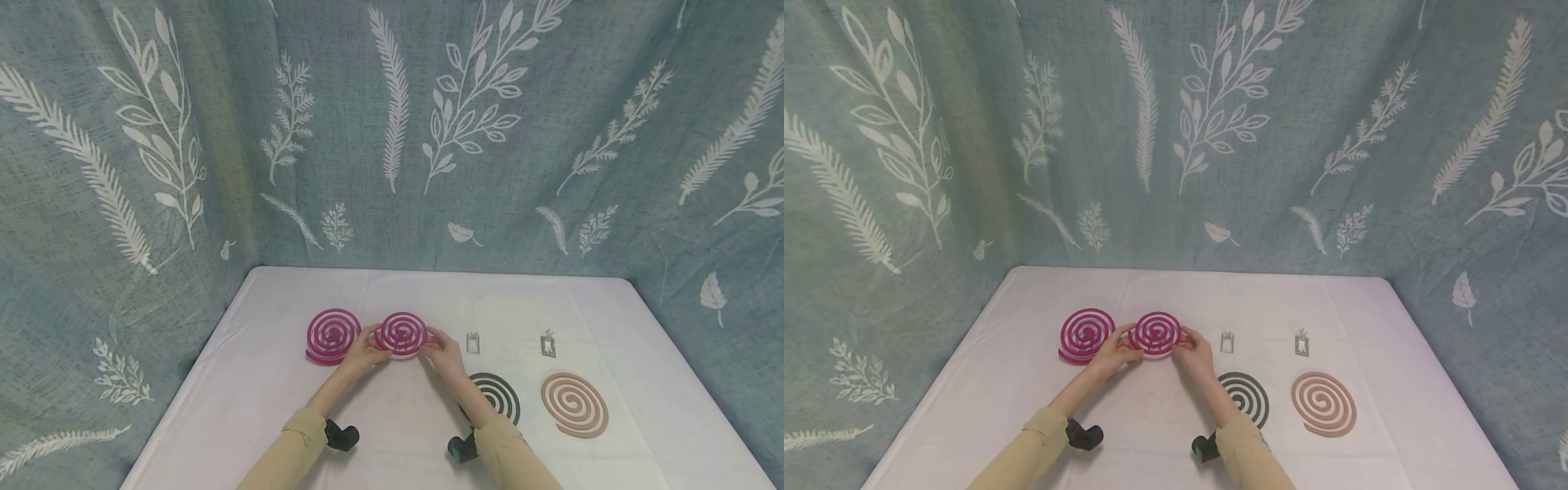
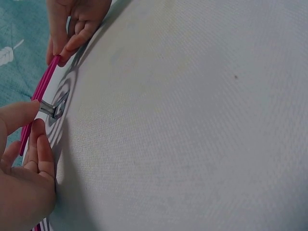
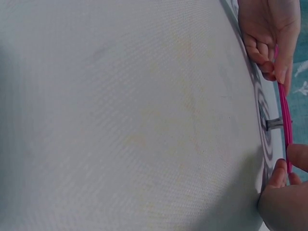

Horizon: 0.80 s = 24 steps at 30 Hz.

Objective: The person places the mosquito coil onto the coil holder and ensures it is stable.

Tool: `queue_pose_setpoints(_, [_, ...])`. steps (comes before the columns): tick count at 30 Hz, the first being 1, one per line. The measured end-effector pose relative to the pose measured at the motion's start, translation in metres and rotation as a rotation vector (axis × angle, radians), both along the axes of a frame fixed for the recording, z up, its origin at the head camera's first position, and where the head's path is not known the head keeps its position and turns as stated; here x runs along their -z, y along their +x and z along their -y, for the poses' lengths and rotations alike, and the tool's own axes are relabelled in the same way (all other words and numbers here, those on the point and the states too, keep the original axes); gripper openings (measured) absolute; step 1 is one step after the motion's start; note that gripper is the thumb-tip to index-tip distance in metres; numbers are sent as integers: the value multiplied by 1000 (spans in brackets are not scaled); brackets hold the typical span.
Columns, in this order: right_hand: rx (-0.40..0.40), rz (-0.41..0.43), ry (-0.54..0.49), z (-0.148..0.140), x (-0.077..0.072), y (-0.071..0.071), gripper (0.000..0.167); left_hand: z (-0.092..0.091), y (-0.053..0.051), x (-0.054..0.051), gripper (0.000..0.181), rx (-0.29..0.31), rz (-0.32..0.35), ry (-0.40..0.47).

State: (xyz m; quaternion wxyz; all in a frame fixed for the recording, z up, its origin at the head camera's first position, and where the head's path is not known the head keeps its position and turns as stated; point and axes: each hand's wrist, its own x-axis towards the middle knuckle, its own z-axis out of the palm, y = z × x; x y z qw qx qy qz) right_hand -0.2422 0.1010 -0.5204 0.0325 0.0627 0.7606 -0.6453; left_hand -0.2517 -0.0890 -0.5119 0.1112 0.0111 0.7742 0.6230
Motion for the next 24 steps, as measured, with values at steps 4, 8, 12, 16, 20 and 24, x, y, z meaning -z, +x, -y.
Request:
queue_pose_setpoints(4, [11, 5, 2, 1, -1, -1, 52, 0, -1, 2, 66, 0, -15, -16])
queue_pose_setpoints(8, [14, 10, 5, 1, 0, -1, 51, 0, -1, 2, 66, 0, -18, -10])
queue_pose_setpoints(12, [13, 3, 8, 2, 1, -1, 52, 0, -1, 2, 67, 1, -19, -4])
queue_pose_setpoints(16, [14, -4, -5, 2, 1, 0, 53, 0, -1, 2, 67, -1, -14, -2])
queue_pose_setpoints(20, [18, -4, -5, 3, 0, 0, 53, 1, -1, 2, 67, 1, -13, -5])
queue_pose_setpoints(24, [26, -4, -5, 3, 0, 1, 52, 1, -1, 3, 67, 3, -17, -7])
